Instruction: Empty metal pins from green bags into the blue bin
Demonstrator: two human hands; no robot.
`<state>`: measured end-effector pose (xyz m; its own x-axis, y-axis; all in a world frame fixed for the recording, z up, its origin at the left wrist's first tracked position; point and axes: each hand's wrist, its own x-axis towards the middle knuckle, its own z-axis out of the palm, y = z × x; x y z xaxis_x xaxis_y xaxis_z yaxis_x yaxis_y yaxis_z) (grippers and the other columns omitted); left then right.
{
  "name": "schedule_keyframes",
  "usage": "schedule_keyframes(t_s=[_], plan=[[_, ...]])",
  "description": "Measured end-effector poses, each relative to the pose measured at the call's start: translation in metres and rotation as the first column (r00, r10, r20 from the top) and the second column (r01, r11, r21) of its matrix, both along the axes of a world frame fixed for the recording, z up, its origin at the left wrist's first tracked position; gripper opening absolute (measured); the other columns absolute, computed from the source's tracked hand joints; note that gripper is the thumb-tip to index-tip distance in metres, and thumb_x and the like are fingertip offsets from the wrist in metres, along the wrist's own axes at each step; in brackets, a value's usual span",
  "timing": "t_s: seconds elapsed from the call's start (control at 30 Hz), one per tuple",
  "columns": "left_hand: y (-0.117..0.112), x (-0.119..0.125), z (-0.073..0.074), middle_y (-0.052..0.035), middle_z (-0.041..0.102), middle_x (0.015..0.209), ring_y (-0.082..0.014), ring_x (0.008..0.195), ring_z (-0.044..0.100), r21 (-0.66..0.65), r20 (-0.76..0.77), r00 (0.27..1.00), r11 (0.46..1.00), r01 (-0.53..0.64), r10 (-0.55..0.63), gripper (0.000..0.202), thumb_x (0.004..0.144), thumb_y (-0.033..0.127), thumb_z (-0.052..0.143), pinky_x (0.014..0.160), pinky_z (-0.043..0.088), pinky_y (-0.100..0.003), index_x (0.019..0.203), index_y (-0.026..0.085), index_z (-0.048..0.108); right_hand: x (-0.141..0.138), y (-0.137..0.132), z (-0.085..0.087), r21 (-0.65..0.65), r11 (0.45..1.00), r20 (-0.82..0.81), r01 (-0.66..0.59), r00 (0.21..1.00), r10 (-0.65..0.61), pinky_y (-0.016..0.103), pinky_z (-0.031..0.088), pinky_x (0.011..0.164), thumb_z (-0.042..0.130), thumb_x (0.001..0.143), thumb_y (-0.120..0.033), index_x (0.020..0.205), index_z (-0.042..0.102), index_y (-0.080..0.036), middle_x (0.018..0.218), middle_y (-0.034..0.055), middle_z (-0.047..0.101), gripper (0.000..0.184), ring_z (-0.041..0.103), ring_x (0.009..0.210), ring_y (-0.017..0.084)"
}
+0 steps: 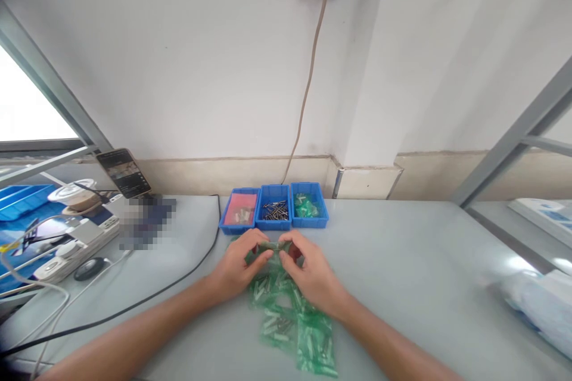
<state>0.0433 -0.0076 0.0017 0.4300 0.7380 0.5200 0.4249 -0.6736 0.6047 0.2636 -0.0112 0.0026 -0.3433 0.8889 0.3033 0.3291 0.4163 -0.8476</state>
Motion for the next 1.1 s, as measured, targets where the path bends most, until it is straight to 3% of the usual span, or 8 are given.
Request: schedule_keyframes(t_s=[0.23, 0.47, 0.63, 0.8, 0.9, 1.0, 1.1], plan=[[-0.001, 0.001, 0.002, -0.0068, 0.065, 0.095, -0.0206, 0.092, 0.058, -0.001, -0.028, 0.999, 0.999, 0.033, -0.033, 0.023, 0.109, 0.035, 0.051, 0.083, 0.049, -0.033, 0.099, 0.018, 0.062, 0.000, 0.001, 0.001, 0.006, 1.000, 0.009, 0.013, 1.000, -0.013, 0.027, 0.042, 0.062, 0.056, 0.103, -0.036, 0.095, 0.060, -0.023, 0.081, -0.0017, 0.058, 0.016, 0.054, 0.073, 0.017], [-0.003, 0.002, 0.007, -0.0084, 0.063, 0.107, -0.0210, 0.101, 0.060, 0.014, 0.030, 0.998, 0.999, 0.048, -0.048, 0.014, 0.107, 0.027, 0.052, 0.090, 0.050, -0.033, 0.107, 0.018, 0.063, 0.000, 0.000, -0.001, 0.030, 1.000, 0.025, -0.004, 1.000, 0.003, 0.028, 0.044, 0.065, 0.054, 0.105, -0.038, 0.099, 0.060, -0.024, 0.086, -0.0005, 0.059, 0.016, 0.055, 0.076, 0.017], [-0.004, 0.002, 0.007, -0.0064, 0.064, 0.103, -0.0198, 0.095, 0.059, -0.018, 0.024, 1.000, 1.000, 0.015, -0.015, 0.012, 0.106, 0.027, 0.053, 0.082, 0.048, -0.031, 0.109, 0.019, 0.062, -0.001, -0.003, 0.004, 0.029, 0.999, 0.037, -0.017, 0.999, 0.016, 0.028, 0.045, 0.066, 0.052, 0.107, -0.036, 0.110, 0.062, -0.025, 0.096, 0.0016, 0.063, 0.015, 0.058, 0.082, 0.018], [-0.003, 0.002, 0.006, -0.0068, 0.064, 0.102, -0.0200, 0.096, 0.059, 0.015, 0.040, 0.999, 1.000, 0.027, -0.028, 0.010, 0.107, 0.026, 0.052, 0.086, 0.048, -0.032, 0.107, 0.019, 0.060, 0.000, -0.003, 0.003, 0.013, 1.000, 0.053, 0.006, 0.999, -0.007, 0.028, 0.043, 0.064, 0.054, 0.106, -0.037, 0.107, 0.060, -0.026, 0.093, 0.0010, 0.061, 0.012, 0.057, 0.081, 0.018], [-0.002, 0.002, 0.001, -0.0069, 0.064, 0.104, -0.0198, 0.094, 0.059, -0.012, 0.065, 0.998, 1.000, -0.025, 0.026, 0.013, 0.107, 0.029, 0.053, 0.084, 0.049, -0.032, 0.111, 0.020, 0.060, 0.000, -0.002, -0.002, -0.005, 0.999, -0.009, 0.036, 0.999, -0.036, 0.029, 0.045, 0.066, 0.057, 0.105, -0.037, 0.110, 0.056, -0.026, 0.091, 0.0002, 0.058, 0.013, 0.057, 0.080, 0.019], [-0.002, 0.001, -0.004, -0.0052, 0.065, 0.107, -0.0176, 0.088, 0.061, -0.079, 0.127, 0.985, 0.991, -0.106, 0.115, 0.027, 0.106, 0.033, 0.058, 0.081, 0.051, -0.031, 0.130, 0.022, 0.054, -0.001, -0.001, -0.005, -0.021, 0.999, -0.128, 0.048, 0.991, -0.051, 0.031, 0.048, 0.071, 0.059, 0.104, -0.038, 0.110, 0.050, -0.027, 0.093, -0.0003, 0.057, 0.016, 0.057, 0.080, 0.018], [-0.003, 0.000, -0.006, -0.0050, 0.066, 0.110, -0.0172, 0.090, 0.064, -0.047, 0.163, 0.981, 0.994, -0.104, 0.110, 0.027, 0.107, 0.030, 0.057, 0.084, 0.053, -0.031, 0.133, 0.024, 0.052, -0.001, 0.000, -0.004, -0.021, 0.999, -0.174, 0.047, 0.984, -0.050, 0.031, 0.049, 0.073, 0.059, 0.104, -0.039, 0.107, 0.052, -0.027, 0.093, -0.0002, 0.058, 0.014, 0.057, 0.080, 0.018]])
